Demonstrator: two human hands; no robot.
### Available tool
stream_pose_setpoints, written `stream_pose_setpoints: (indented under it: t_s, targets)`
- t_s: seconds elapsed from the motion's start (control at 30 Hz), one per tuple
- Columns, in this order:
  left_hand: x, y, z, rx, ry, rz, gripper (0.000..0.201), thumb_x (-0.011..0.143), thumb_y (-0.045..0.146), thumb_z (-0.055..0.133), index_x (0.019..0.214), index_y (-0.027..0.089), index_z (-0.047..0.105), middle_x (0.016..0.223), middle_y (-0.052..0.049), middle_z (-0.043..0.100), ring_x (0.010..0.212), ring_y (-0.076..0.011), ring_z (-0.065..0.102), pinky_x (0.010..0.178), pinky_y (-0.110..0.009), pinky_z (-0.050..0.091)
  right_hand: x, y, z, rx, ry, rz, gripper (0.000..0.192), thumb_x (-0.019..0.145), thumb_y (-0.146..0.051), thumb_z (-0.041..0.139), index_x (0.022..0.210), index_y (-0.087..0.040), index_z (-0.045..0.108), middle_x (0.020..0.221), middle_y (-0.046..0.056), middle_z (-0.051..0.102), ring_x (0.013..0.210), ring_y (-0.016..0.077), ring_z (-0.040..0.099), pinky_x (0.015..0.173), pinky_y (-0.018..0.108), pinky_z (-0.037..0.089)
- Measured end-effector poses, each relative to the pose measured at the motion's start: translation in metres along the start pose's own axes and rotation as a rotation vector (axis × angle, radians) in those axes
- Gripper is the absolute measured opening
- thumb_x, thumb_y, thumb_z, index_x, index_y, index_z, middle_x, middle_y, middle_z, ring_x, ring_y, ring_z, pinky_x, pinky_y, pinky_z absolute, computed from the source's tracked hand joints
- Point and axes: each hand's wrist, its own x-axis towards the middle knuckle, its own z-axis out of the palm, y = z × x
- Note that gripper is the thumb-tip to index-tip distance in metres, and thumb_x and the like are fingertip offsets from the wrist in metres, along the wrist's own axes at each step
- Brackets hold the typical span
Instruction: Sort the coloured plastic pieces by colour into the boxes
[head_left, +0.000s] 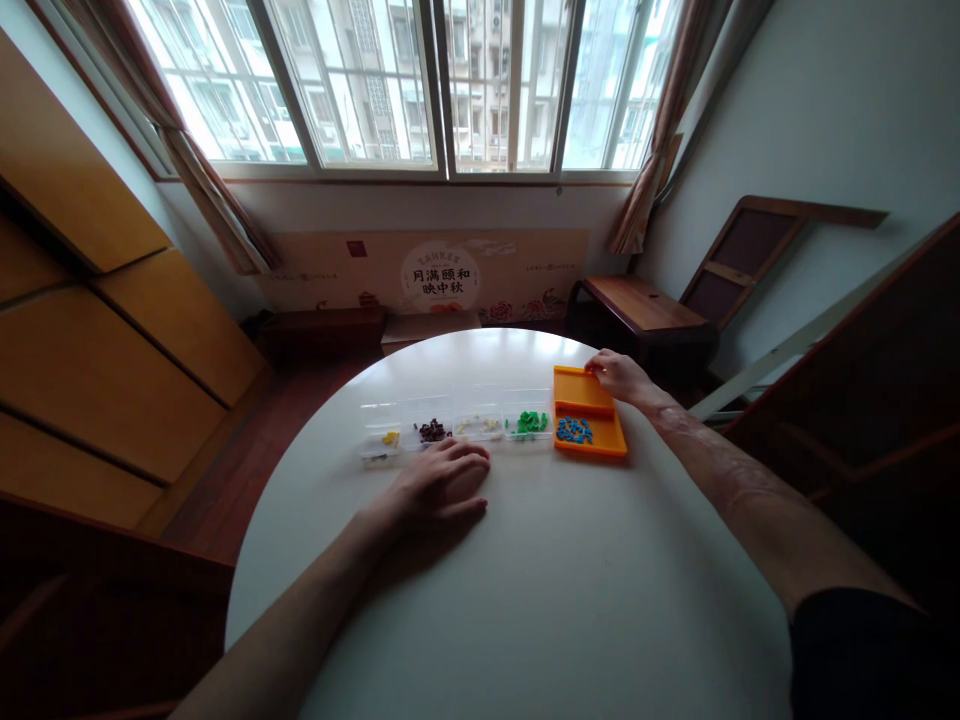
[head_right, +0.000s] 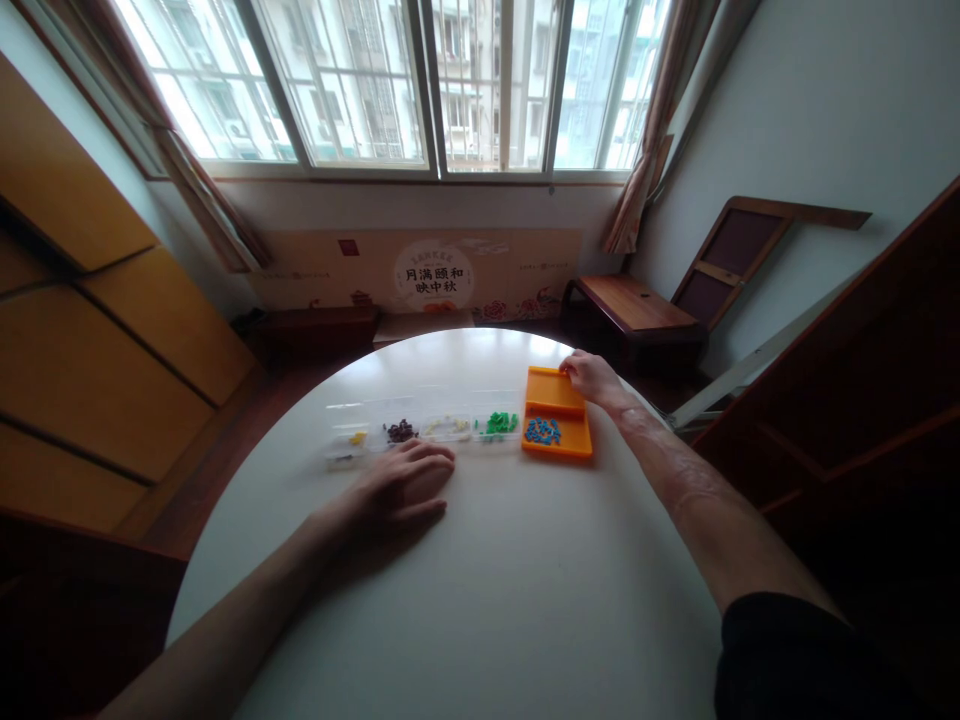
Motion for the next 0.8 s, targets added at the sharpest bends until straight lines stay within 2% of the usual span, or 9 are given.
stream_pose_setpoints:
  t_s: [0.2,0.33,0.43,0.6,0.8]
  targets:
    - [-0.001,0.003,-0.003,-0.01,0.005,-0.015,0.043,0.101,0.054,0.071,0.136,0.029,0.068,0.144,-0.01,0.071,0.127,-0.0318,0.065,0.11,-0.05,0.056,-0.032,-0.012,-0.04,0.111,0.168,-0.036,0.027,0.105,-0.024,0.055,0.118,-0.022,0.079,0.12,0.009,0.081,0.098,0.027,0.076,0.096,0.039,0.059]
    - [0.0,0.004,-0.003,-0.01,0.007,-0.008,0.042,0.1,0.053,0.071,0.135,0.029,0.069,0.144,-0.01,0.071,0.127,-0.0329,0.066,0.109,-0.051,0.056,-0.073,-0.032,-0.065,0.17,0.225,-0.101,0.027,0.108,-0.034,0.056,0.121,-0.025,0.078,0.118,0.01,0.081,0.104,0.0308,0.075,0.107,0.048,0.058]
    - [0.0,0.0,0.0,-0.019,0.002,-0.01,0.042,0.1,0.053,0.072,0.135,0.03,0.069,0.145,-0.01,0.071,0.128,-0.0329,0.065,0.111,-0.051,0.056,-0.108,-0.052,-0.076,0.196,0.251,-0.122,0.028,0.11,-0.041,0.057,0.123,-0.028,0.077,0.12,0.009,0.079,0.113,0.0324,0.074,0.11,0.05,0.058]
    - [-0.001,-0.003,0.004,-0.021,0.004,-0.009,0.043,0.1,0.054,0.073,0.135,0.029,0.068,0.145,-0.01,0.07,0.13,-0.0324,0.064,0.112,-0.05,0.056,-0.156,-0.077,-0.071,0.25,0.201,-0.191,0.025,0.108,-0.038,0.062,0.13,-0.033,0.074,0.121,0.008,0.079,0.114,0.0327,0.074,0.108,0.053,0.061]
    - [0.0,-0.001,0.001,-0.015,-0.006,-0.019,0.043,0.101,0.054,0.072,0.136,0.029,0.068,0.146,-0.01,0.07,0.13,-0.0323,0.064,0.112,-0.049,0.056,-0.181,-0.083,-0.048,0.203,0.16,-0.313,0.024,0.106,-0.031,0.065,0.126,-0.034,0.076,0.124,0.008,0.079,0.112,0.0328,0.074,0.101,0.056,0.064]
